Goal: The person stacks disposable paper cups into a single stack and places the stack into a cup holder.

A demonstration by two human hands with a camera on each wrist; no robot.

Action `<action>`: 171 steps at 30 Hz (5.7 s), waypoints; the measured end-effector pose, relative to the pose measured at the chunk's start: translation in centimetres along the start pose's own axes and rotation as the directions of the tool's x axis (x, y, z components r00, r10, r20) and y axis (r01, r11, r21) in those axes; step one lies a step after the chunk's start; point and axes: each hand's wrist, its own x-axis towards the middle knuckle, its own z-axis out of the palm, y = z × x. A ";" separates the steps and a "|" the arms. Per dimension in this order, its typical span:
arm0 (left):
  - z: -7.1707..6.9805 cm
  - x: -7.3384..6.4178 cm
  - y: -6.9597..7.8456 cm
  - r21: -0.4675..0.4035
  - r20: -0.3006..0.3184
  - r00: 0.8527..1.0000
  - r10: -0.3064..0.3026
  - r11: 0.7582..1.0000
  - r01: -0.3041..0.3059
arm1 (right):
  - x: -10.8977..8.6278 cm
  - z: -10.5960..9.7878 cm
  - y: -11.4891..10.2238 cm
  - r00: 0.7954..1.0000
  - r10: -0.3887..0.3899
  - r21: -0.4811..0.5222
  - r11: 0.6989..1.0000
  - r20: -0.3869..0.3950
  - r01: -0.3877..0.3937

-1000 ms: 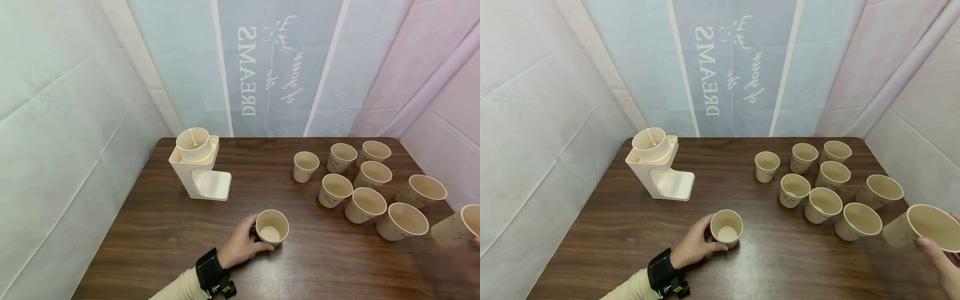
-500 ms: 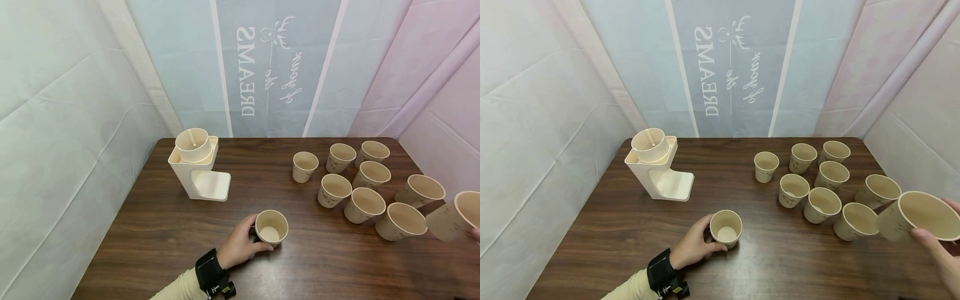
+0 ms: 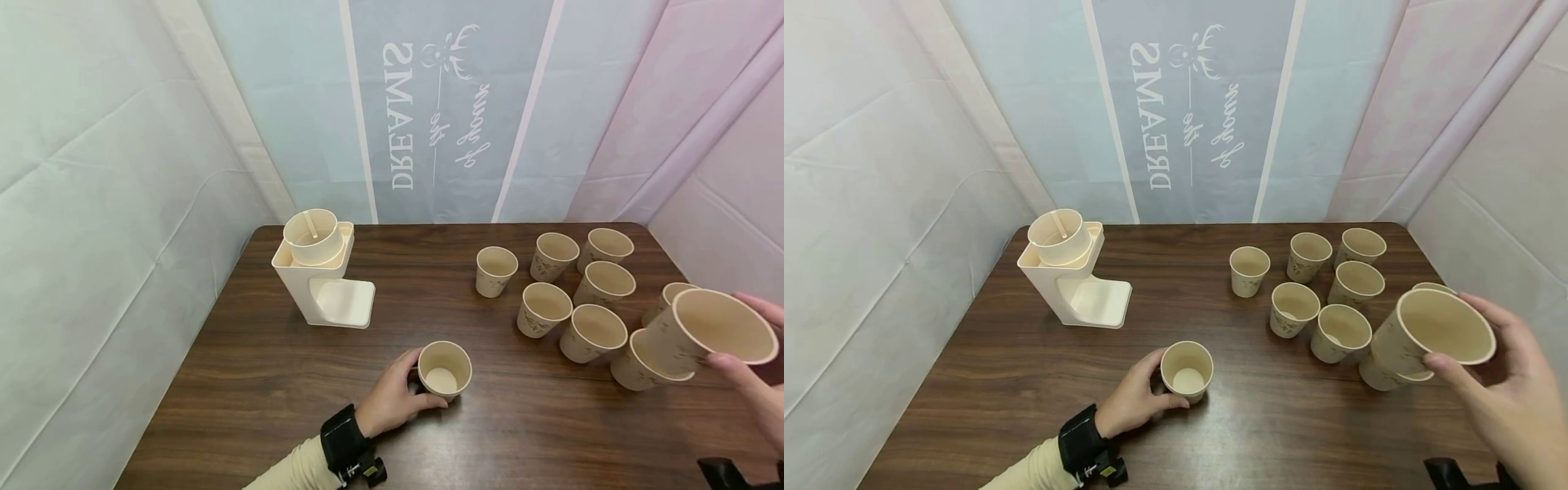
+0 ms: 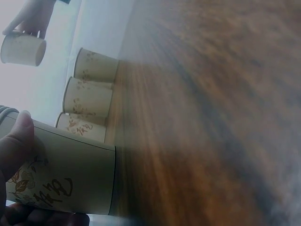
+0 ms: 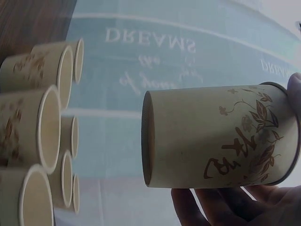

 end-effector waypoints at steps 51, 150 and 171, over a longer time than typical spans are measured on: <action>0.6 0.7 0.0 -0.003 0.012 0.999 0.033 0.999 -0.033 | -1.4 18.9 3.6 0.836 0.233 -0.336 0.940 0.496 -0.062; 0.8 0.6 -0.2 0.028 -0.007 1.000 0.022 0.999 -0.022 | -4.4 19.0 7.4 0.777 0.242 -0.486 0.869 0.582 0.093; 0.9 0.6 -0.3 0.018 -0.009 1.000 0.027 0.999 -0.027 | -4.5 19.0 7.3 0.755 0.288 -0.513 0.855 0.589 0.074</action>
